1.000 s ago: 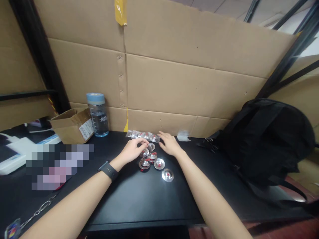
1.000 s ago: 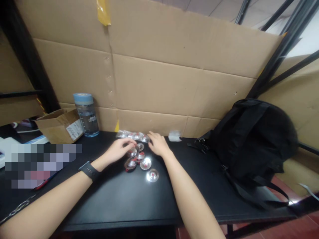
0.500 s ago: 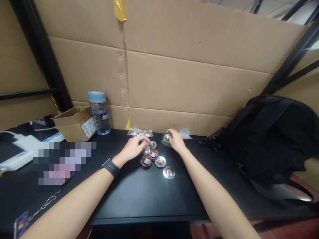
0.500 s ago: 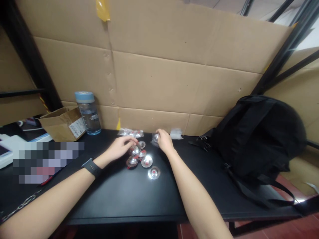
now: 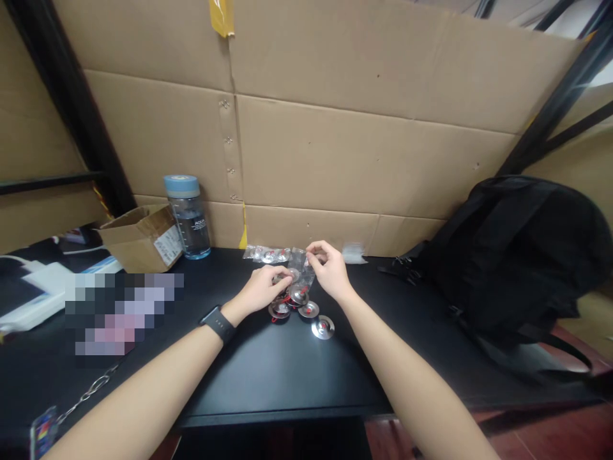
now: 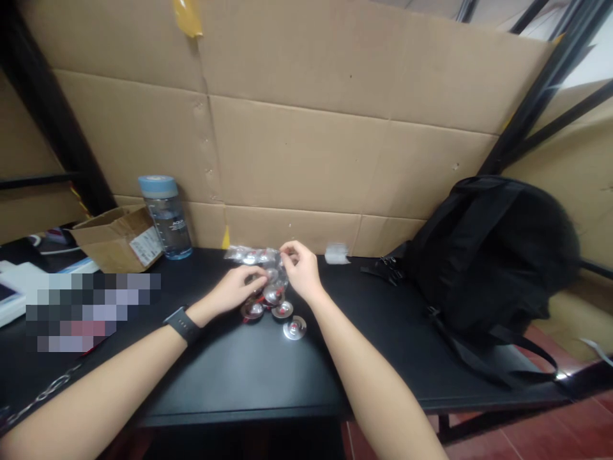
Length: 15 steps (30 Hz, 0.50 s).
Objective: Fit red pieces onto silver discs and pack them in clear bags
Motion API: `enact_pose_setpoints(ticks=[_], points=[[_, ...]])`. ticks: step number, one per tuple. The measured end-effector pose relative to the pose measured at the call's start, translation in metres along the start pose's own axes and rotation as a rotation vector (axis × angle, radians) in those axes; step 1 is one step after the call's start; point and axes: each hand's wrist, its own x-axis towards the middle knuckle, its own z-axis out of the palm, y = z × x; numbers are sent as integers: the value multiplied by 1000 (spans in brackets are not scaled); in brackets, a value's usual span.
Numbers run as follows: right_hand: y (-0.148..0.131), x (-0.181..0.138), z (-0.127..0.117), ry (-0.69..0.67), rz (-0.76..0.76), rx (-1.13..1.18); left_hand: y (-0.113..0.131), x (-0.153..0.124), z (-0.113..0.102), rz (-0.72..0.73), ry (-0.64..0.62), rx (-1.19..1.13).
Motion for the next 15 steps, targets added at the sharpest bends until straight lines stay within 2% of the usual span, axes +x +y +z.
enact_pose_setpoints(ticks=[3, 9, 12, 15], points=[[4, 2, -3, 55, -2, 28, 1, 1, -1, -23, 65, 4], [-5, 1, 0, 90, 16, 144, 2, 3, -3, -57, 154, -275], [-8, -1, 2, 31, 52, 216, 3, 4, -3, -99, 202, -375], [-4, -1, 1, -102, 134, 267, 4, 4, -3, -178, 231, -514]])
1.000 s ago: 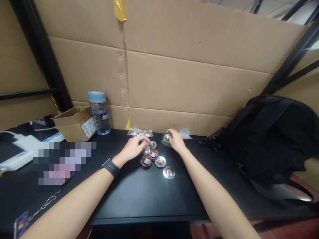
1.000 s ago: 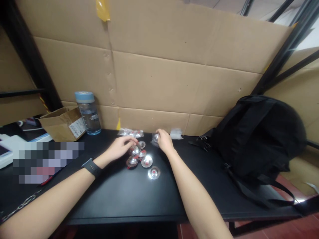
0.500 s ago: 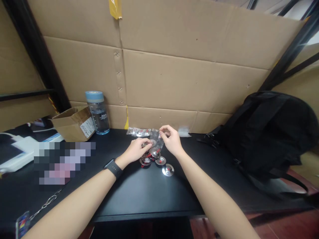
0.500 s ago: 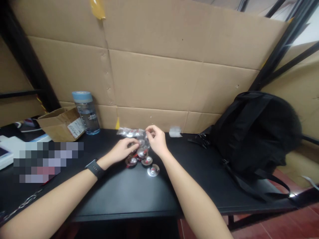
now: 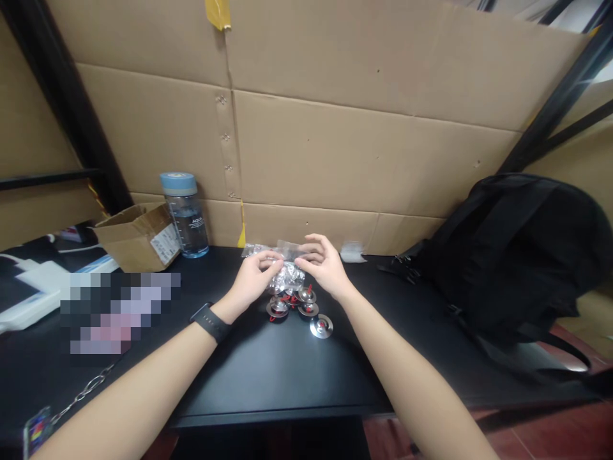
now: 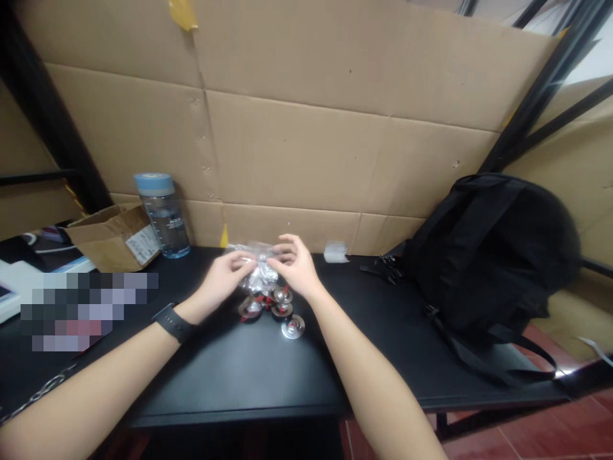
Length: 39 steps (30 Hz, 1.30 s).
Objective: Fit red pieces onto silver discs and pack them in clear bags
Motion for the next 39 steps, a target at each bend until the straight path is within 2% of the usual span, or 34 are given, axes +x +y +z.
enact_pose_setpoints(ticks=[3, 5, 10, 12, 17, 19, 22, 26, 28, 31, 33, 36, 39], points=[[6, 2, -4, -86, 74, 22, 2, 1, -2, -19, 22, -58], [8, 4, -10, -87, 71, 5, 2, 2, -3, -17, 31, -41], [8, 12, -26, 78, 61, -45, -1, 6, -7, -4, 67, -4], [7, 12, -28, 103, 83, -31, -2, 6, -8, -4, 83, 1], [10, 4, -13, -106, 89, 41, 3, 3, -6, -32, 50, -26], [12, 1, -6, -118, 60, 37, 4, 3, -5, -33, -6, -6], [15, -2, 0, -133, 66, 17, 1, 4, -3, 46, -61, -20], [17, -3, 3, -107, 107, 53, -5, 5, -2, 72, -24, -167], [16, -3, 3, -81, 93, 82, -5, 4, -3, 82, 14, -146], [15, -3, 2, -125, 40, 63, 1, 2, -6, 118, 48, -65], [15, -2, 0, -176, 33, 20, 5, 2, -9, 139, -30, -15], [17, -2, -3, -207, 83, -61, 6, 1, -10, 130, -222, 54], [13, -2, -6, -169, 27, -173, 4, 1, -10, 114, -258, 87]])
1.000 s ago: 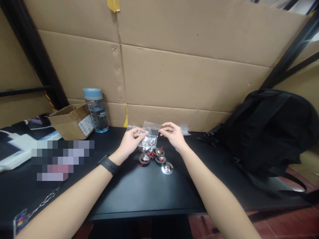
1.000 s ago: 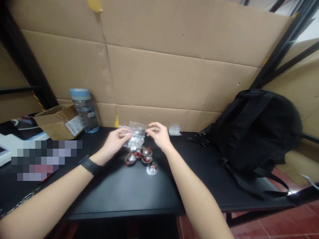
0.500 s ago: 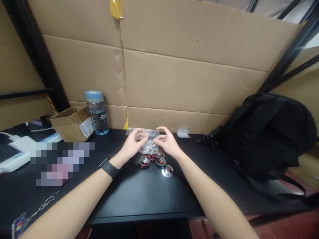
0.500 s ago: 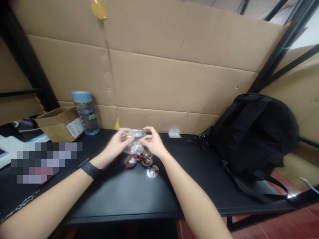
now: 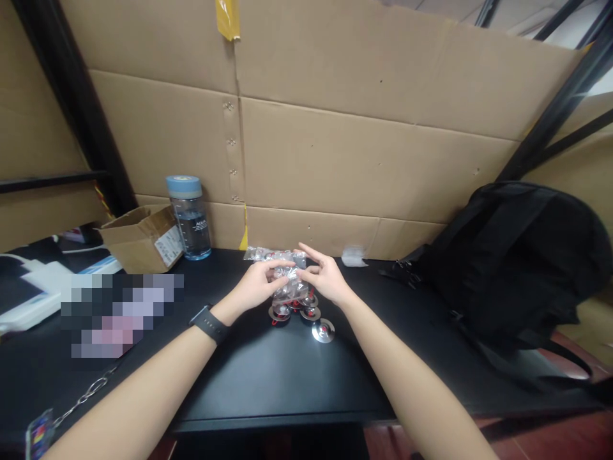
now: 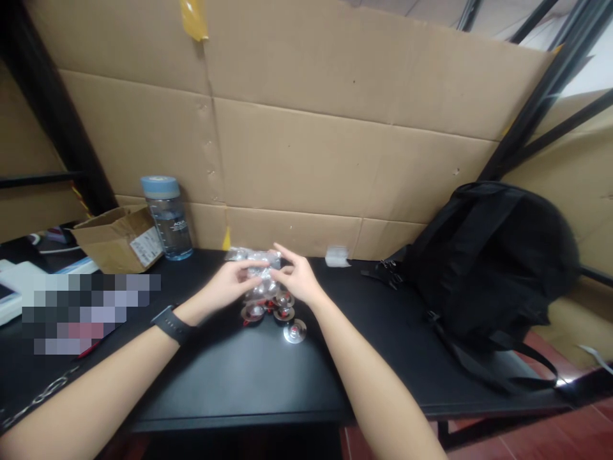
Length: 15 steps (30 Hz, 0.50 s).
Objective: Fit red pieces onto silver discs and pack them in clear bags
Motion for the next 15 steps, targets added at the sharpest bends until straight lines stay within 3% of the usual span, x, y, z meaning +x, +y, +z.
enact_pose_setpoints(ticks=[3, 8, 12, 15], points=[[-10, -2, -3, 14, -194, -257, -3, 0, 0, 8, 89, 34], [-18, -7, 3, -225, -396, -698, -6, 1, -2, 18, 199, 105], [-9, -4, 12, -127, -455, -849, -7, 2, 0, -13, 165, 66], [-3, 4, -3, -108, -478, -903, -6, 3, 2, -23, 136, -23]])
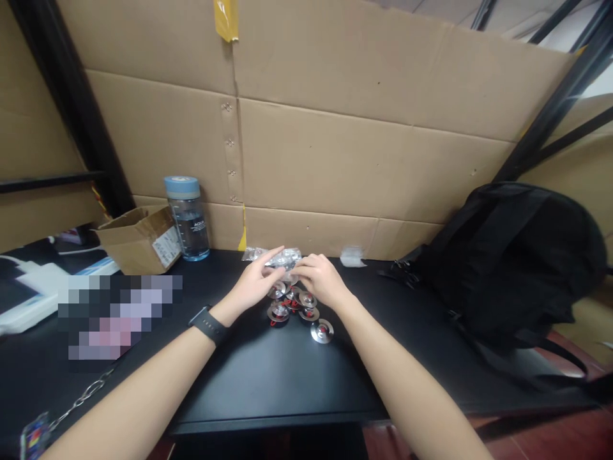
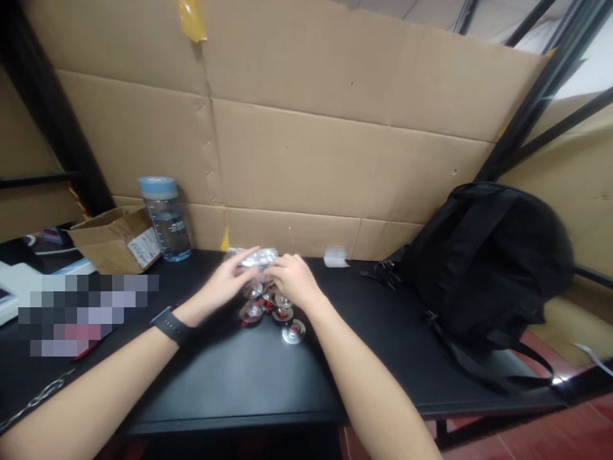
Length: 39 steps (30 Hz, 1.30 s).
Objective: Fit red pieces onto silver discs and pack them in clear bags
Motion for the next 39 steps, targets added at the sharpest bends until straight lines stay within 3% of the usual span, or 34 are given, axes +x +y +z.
enact_pose_setpoints(ticks=[2, 5, 8, 13, 20, 28, 39], points=[[22, -4, -13, 41, 72, -45, 1, 0, -1, 4, 27, 16], [62, -21, -41, 93, 301, -136, 1, 1, -3, 19, 71, 94], [97, -44, -60, 12, 557, -212, 0, 2, -4, 23, 77, 125], [125, -70, -51, -47, 808, -391, -5, 3, -3, 67, 44, 151], [137, -75, -22, -136, 876, -405, -1, 3, -3, 110, 31, 158], [140, -73, -6, -271, 941, -324, -7, 2, -2, 92, -35, 110], [141, -69, -7, -228, 943, -299, -8, 1, 0, 44, -65, 85]])
